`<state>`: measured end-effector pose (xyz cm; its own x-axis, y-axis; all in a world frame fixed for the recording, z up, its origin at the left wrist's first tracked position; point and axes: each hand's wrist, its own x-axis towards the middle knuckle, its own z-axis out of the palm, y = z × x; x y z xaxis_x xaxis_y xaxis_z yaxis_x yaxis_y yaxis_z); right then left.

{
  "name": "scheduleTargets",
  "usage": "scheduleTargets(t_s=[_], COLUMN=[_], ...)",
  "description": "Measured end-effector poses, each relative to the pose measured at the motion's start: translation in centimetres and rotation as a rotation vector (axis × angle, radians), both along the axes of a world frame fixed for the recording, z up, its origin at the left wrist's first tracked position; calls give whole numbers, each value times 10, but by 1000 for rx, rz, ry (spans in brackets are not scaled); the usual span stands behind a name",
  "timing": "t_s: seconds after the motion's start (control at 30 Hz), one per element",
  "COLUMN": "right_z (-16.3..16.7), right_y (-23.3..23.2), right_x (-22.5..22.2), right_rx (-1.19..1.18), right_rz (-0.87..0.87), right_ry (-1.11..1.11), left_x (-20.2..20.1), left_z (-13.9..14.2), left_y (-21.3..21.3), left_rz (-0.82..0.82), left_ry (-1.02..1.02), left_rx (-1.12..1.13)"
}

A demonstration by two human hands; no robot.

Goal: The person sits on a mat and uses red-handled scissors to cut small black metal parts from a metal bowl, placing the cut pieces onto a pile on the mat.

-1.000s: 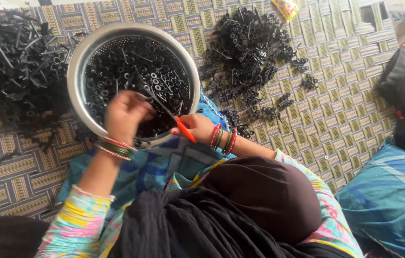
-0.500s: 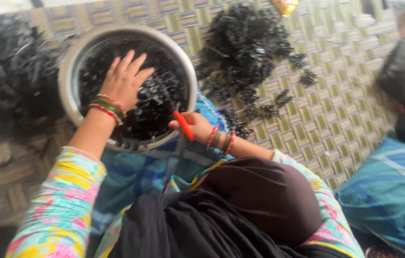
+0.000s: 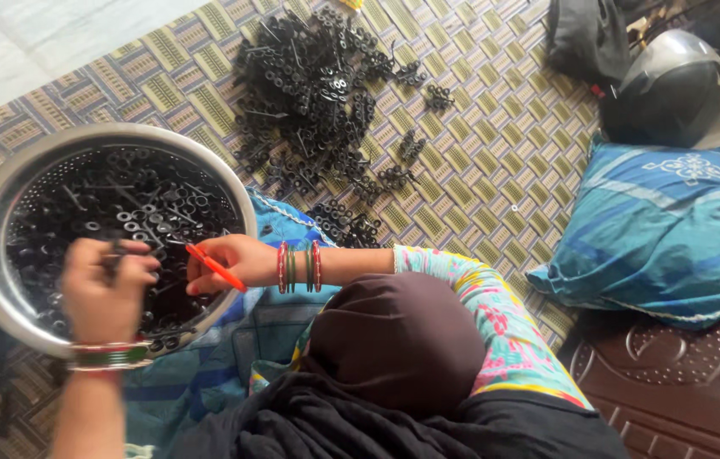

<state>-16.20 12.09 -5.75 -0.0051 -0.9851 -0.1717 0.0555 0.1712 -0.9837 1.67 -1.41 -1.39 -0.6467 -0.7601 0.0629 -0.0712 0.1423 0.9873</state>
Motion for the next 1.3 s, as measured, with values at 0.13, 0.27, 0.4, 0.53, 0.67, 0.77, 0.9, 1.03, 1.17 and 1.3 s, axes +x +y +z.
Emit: scheduleTargets(t_s=[0.13, 0.27, 0.4, 0.53, 0.67, 0.77, 0.9, 1.03, 1.17, 1.3], right_z=[-16, -24, -13, 7, 18, 21, 25, 28, 21, 9], right_y=[-5, 2, 5, 6, 7, 9, 15, 14, 16, 19], right_x=[-3, -12, -10, -5, -7, -10, -8, -8, -8, -7], right_rx=[1, 77, 95, 15, 98, 172, 141, 168, 121, 106], right_rz=[-123, -147, -77, -26, -34, 4, 164, 188, 167, 163], right_ry=[-368, -64, 53, 239, 441, 531, 829, 920, 941, 1068], left_x=[-2, 1, 5, 12, 16, 18, 18, 12, 11, 15], left_z=[-18, -30, -49, -70, -70, -54, -35, -44, -60, -58], left_y=[36, 52, 56, 50, 37, 23, 8, 16, 26, 20], left_rz=[-104, -176, -40, -95, -34, 91, 252, 161, 131, 117], left_ry=[-246, 120, 96, 57, 97, 234, 402, 390, 288, 284], left_rx=[-315, 326, 451, 571, 571, 601, 684, 505, 482, 497])
